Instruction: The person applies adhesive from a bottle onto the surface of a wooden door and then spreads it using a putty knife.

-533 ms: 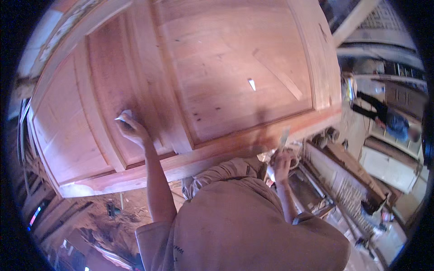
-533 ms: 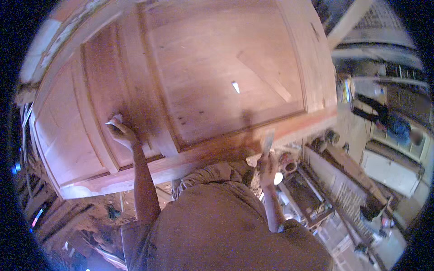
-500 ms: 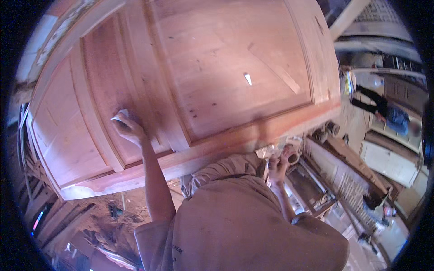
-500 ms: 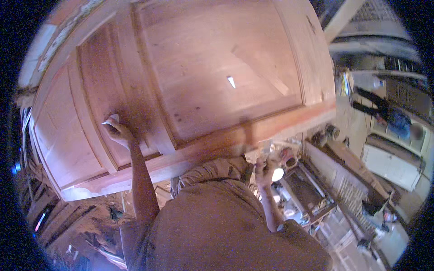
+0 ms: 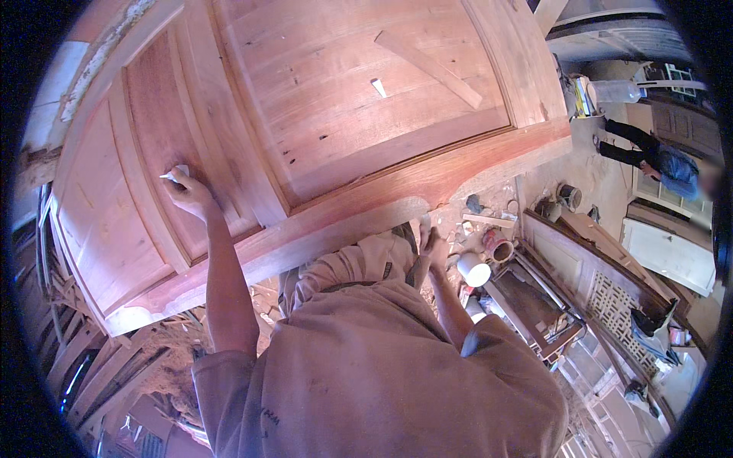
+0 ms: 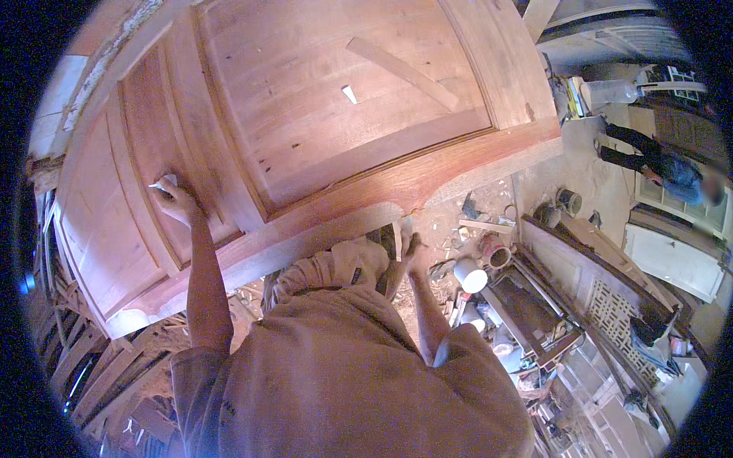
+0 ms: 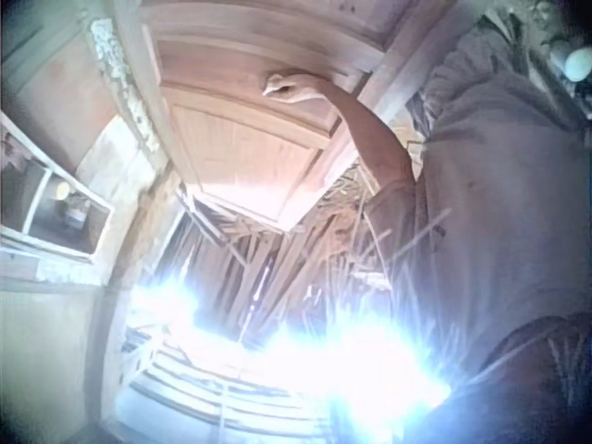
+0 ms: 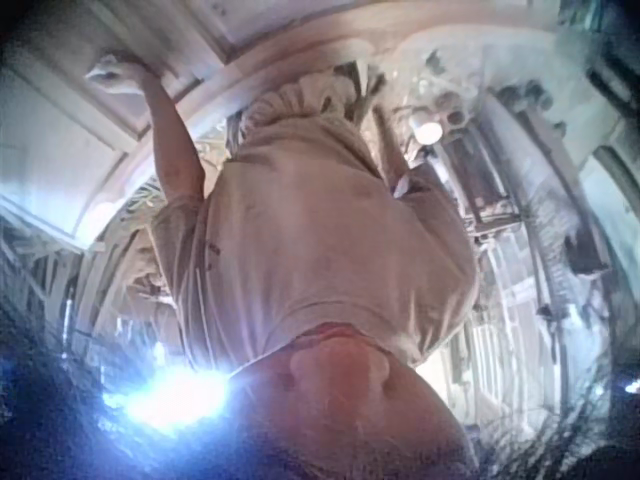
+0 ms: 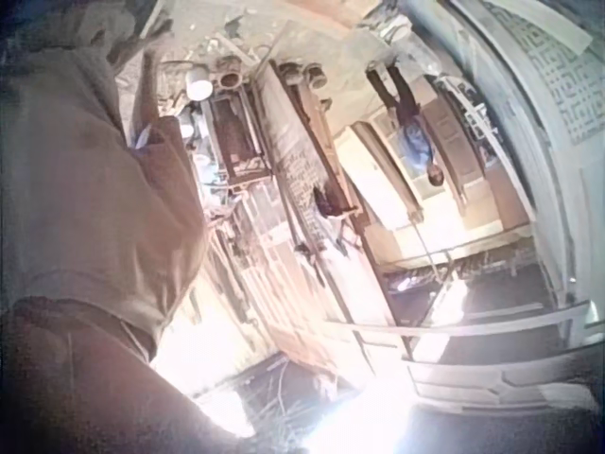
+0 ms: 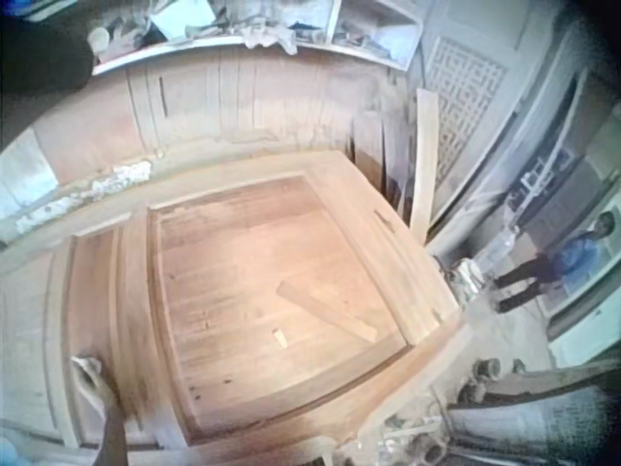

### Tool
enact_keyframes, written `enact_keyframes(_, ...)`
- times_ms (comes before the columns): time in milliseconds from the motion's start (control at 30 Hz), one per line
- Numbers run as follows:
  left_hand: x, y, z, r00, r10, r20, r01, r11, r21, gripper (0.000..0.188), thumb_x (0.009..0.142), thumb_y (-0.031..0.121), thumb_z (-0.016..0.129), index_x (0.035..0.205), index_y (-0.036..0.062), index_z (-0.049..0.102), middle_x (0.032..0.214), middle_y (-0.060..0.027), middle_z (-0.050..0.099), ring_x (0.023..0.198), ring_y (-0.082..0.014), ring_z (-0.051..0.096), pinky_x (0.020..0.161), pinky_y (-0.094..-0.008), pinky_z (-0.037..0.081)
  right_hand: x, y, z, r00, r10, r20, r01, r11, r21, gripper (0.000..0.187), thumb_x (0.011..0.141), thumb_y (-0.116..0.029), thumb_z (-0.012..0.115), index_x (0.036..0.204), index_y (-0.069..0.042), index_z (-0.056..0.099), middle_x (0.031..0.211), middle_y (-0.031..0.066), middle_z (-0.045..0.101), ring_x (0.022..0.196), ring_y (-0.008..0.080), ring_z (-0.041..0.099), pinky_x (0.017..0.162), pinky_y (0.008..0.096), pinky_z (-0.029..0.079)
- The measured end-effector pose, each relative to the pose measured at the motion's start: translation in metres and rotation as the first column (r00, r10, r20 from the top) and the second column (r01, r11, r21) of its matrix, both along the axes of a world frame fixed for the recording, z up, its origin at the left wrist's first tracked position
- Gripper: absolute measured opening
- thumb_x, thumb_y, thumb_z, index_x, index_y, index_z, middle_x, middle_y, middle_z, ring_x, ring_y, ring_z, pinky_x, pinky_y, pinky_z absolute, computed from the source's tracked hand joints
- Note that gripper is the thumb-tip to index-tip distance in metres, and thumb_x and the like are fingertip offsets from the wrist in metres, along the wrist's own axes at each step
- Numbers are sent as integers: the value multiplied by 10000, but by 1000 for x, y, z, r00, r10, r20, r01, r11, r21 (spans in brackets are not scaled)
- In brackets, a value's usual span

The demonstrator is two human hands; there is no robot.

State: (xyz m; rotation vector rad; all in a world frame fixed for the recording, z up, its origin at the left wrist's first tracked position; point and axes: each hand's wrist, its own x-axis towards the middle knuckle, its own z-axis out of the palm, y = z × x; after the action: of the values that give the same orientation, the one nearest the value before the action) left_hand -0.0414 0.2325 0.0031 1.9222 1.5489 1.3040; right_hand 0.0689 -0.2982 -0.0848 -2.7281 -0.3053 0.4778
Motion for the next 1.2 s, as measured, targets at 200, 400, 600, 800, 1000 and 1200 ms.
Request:
enact_keyframes(200, 3, -7, 1, 999, 22, 34, -20, 998, -61, 465, 989, 350, 504, 1061, -101, 592, 943, -235, 643, 858, -309, 613, 744, -426, 484, -42, -16, 1, 860, -458, -226, 490, 864, 113, 384, 981, -341, 523, 814, 5, 527, 648, 79, 570, 588, 139, 523, 501, 339, 400)
enact_keyframes(400, -8, 3, -11, 999, -9, 32, 9, 1000, -22, 494, 990, 374, 501, 1107, -100, 578, 975, -246, 639, 889, -323, 616, 767, -438, 484, -13, 1, 84, 755, -514, -408, 636, 421, 646, 238, 1025, -302, 392, 961, -86, 469, 716, 27, 514, 582, 123, 499, 496, 268, 421)
enact_keyframes(600, -3, 3, -8, 999, 0, 50, 1, 999, -38, 477, 981, 382, 514, 1009, -89, 587, 912, -224, 632, 826, -304, 596, 739, -429, 474, 28, 27, 45, 915, -277, -293, 402, 682, 611, 367, 1017, -338, 401, 792, -69, 508, 573, 13, 435, 521, 153, 465, 492, 302, 373)
enact_keyframes(800, 3, -7, 6, 996, -4, 86, 4, 1000, -2, 425, 984, 336, 506, 956, -81, 583, 864, -216, 622, 772, -288, 572, 699, -422, 459, 18, 22, 38, 977, -171, -126, 209, 889, 408, 444, 1026, -395, 379, 920, -14, 580, 595, 24, 447, 530, 74, 395, 458, 288, 301)
enact_keyframes(1000, -4, -1, -4, 1000, -3, 30, 3, 1000, 2, 401, 988, 312, 511, 960, -83, 578, 856, -204, 624, 769, -285, 569, 701, -414, 458, 26, -80, 16, 919, -380, -106, 381, 924, -13, 585, 990, -464, 422, 1025, 88, 612, 913, 272, 652, 849, 422, 613, 769, 473, 474)
enact_keyframes(1200, -2, -2, 0, 996, -5, 87, 7, 1000, -23, 383, 986, 300, 515, 985, -78, 577, 856, -189, 621, 770, -257, 559, 695, -409, 459, 184, -7, 183, 889, 419, 183, -403, 907, -118, 438, 951, -374, 560, 690, -25, 608, 599, 181, 565, 497, 305, 569, 478, 421, 410)
